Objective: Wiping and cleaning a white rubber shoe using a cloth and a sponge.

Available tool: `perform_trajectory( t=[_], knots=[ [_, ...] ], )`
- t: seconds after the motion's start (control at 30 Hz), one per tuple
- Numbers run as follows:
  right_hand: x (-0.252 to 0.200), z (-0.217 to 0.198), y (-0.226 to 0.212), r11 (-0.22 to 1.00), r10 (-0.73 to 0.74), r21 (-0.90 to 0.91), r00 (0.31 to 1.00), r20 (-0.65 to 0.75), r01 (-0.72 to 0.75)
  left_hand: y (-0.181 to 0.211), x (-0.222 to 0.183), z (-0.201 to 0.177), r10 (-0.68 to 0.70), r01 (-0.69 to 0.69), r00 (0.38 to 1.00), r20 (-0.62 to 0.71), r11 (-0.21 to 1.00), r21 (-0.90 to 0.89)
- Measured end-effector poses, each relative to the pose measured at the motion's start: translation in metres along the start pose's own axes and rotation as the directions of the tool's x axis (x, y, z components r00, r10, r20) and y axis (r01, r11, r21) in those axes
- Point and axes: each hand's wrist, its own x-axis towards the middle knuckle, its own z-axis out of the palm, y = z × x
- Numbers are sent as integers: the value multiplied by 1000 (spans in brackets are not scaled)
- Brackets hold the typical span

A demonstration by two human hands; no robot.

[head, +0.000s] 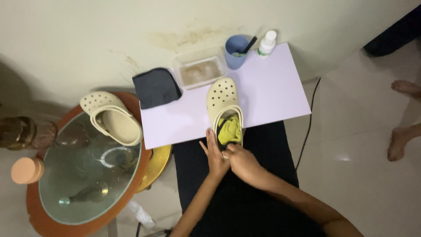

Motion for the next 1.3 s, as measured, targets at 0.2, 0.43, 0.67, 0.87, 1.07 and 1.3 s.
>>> perform_trajectory(
  t=[0.2, 0.43, 0.67, 0.87, 1.07, 1.3],
  knots=[
    [32, -46, -4, 963, -73, -267, 990, -119, 39, 26, 6, -17, 23, -23, 1000, 6, 1000, 7],
    [68, -11, 12, 955, 8, -297, 1000, 15, -3, 30, 6, -24, 36, -35, 999, 24, 999, -32],
    [86, -6, 28, 965, -10, -263, 999, -30, 1, 35, 5, -17, 26, -28, 999, -43, 999, -42],
    [50, -28, 23, 986, -77, -133, 986, 145, 97, 26, 6, -14, 40, -39, 998, -47, 999, 20],
    [38, -65, 18, 988, -123, 132, 924, 362, 80, 29, 4, -18, -5, 6, 1000, -18, 998, 62],
    [24, -76, -17, 994, -65, 101, 984, 166, 49, 15, 4, -19, 30, -29, 999, -13, 996, 86]
  ],
)
